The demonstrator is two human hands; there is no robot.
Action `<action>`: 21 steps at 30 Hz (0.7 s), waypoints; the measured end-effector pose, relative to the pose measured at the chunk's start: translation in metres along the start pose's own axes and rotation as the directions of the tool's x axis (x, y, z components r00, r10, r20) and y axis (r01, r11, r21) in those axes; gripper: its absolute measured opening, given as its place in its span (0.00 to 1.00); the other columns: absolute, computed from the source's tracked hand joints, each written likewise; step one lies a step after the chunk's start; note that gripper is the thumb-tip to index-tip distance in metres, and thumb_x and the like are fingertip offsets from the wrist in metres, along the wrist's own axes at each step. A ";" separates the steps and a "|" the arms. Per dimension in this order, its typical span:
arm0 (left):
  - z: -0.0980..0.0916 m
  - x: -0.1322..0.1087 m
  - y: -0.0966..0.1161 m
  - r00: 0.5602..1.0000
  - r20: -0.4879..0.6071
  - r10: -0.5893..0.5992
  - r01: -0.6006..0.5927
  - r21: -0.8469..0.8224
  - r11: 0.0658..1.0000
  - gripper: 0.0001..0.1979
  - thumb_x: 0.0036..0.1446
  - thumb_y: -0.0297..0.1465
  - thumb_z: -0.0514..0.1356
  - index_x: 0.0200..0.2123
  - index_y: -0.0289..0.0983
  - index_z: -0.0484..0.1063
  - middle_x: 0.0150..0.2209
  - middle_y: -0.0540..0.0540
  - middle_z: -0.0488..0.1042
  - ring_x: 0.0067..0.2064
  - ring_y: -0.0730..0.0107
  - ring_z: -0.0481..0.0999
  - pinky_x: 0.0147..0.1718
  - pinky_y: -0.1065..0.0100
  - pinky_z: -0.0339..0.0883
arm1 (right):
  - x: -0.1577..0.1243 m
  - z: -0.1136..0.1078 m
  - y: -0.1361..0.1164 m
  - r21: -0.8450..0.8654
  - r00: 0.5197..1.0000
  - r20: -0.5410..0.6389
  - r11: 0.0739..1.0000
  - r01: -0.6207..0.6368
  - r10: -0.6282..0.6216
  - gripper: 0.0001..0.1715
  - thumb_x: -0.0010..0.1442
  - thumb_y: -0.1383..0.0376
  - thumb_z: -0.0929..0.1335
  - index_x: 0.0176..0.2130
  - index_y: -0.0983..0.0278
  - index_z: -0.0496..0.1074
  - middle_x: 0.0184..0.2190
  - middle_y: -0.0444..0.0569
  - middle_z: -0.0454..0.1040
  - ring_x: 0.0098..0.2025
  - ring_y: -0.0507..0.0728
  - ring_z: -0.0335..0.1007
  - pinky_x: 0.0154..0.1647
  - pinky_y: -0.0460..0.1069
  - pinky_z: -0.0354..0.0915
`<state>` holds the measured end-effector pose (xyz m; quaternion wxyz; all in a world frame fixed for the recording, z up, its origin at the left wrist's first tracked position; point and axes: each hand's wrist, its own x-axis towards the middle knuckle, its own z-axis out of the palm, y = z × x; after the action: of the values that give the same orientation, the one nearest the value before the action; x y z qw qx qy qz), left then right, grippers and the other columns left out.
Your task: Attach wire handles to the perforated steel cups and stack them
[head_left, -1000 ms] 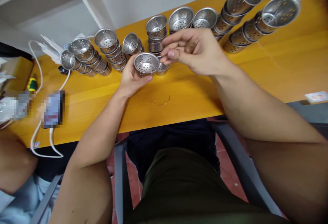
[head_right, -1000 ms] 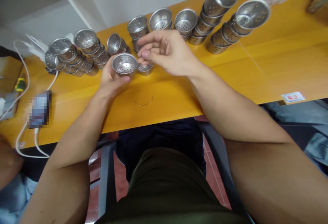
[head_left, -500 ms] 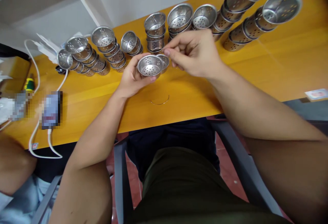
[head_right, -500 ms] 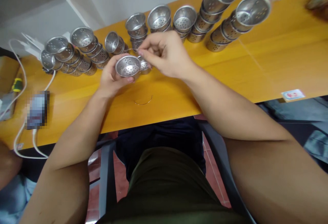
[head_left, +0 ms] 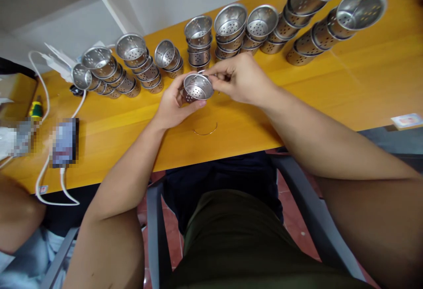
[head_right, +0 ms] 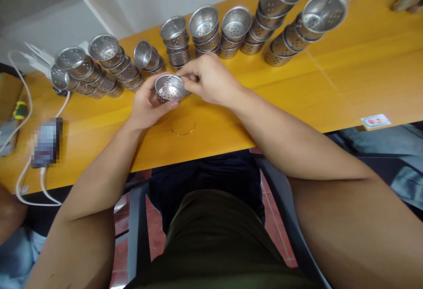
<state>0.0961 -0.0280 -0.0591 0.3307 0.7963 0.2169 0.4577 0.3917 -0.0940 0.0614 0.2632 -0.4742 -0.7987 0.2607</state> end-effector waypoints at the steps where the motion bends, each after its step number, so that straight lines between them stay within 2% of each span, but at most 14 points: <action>1: 0.000 0.000 -0.001 1.000 0.001 0.004 -0.004 -0.001 1.000 0.61 0.52 0.77 0.86 0.79 0.56 0.77 0.74 0.40 0.84 0.78 0.32 0.87 0.77 0.28 0.87 | 0.000 0.000 -0.001 -0.010 1.000 0.002 1.000 -0.001 0.001 0.36 0.84 0.32 0.74 0.68 0.52 0.94 0.42 0.53 0.87 0.49 0.70 0.81 0.48 0.60 0.76; 6: 0.003 -0.003 0.004 0.999 0.006 -0.042 0.042 0.034 0.999 0.61 0.55 0.79 0.82 0.80 0.54 0.75 0.74 0.38 0.83 0.78 0.32 0.87 0.78 0.30 0.86 | 0.001 0.004 -0.003 0.005 0.999 -0.038 1.000 -0.025 0.025 0.29 0.84 0.38 0.75 0.66 0.53 0.93 0.41 0.53 0.85 0.45 0.69 0.80 0.49 0.61 0.76; 9: 0.006 -0.005 0.014 0.999 0.026 -0.035 0.033 0.075 0.997 0.63 0.60 0.78 0.81 0.84 0.51 0.71 0.76 0.35 0.82 0.79 0.32 0.86 0.79 0.33 0.86 | 0.004 0.017 0.000 0.055 0.997 -0.074 0.998 -0.024 0.028 0.29 0.84 0.42 0.77 0.69 0.55 0.90 0.37 0.50 0.82 0.42 0.67 0.79 0.46 0.59 0.76; 12: 0.010 -0.004 0.024 1.000 0.023 0.008 -0.012 0.160 0.987 0.66 0.59 0.78 0.81 0.87 0.51 0.66 0.79 0.34 0.79 0.83 0.31 0.83 0.85 0.34 0.82 | 0.009 0.037 0.006 0.177 0.984 -0.165 0.979 0.100 -0.070 0.26 0.82 0.48 0.80 0.70 0.58 0.88 0.32 0.45 0.77 0.36 0.62 0.74 0.41 0.55 0.73; 16: 0.011 -0.001 0.032 1.000 -0.016 -0.015 0.019 0.252 0.968 0.58 0.65 0.77 0.79 0.83 0.51 0.70 0.76 0.38 0.83 0.85 0.33 0.82 0.88 0.36 0.79 | 0.014 0.055 0.012 0.345 0.946 -0.282 0.903 0.256 -0.160 0.14 0.79 0.54 0.83 0.54 0.60 0.88 0.28 0.41 0.71 0.30 0.56 0.65 0.33 0.51 0.65; 18: 0.010 -0.001 0.029 0.999 -0.036 -0.030 0.038 0.236 0.971 0.55 0.66 0.78 0.77 0.80 0.51 0.73 0.73 0.39 0.85 0.82 0.36 0.86 0.84 0.37 0.84 | 0.014 0.052 0.012 0.433 0.947 -0.267 0.856 0.283 -0.178 0.15 0.80 0.52 0.84 0.49 0.59 0.86 0.27 0.41 0.71 0.29 0.54 0.63 0.31 0.50 0.63; 21: 0.006 -0.003 0.022 0.998 -0.052 -0.036 0.044 0.173 0.984 0.51 0.69 0.77 0.76 0.77 0.51 0.75 0.69 0.40 0.87 0.75 0.39 0.91 0.78 0.37 0.88 | 0.014 0.039 0.014 0.565 0.956 -0.139 0.772 0.291 -0.258 0.24 0.79 0.44 0.87 0.48 0.59 0.85 0.29 0.43 0.77 0.29 0.54 0.68 0.29 0.49 0.65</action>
<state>0.1007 -0.0468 -0.0472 0.2637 0.8062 0.2799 0.4497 0.3684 -0.0828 0.0264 0.4511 -0.2565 -0.7345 0.4373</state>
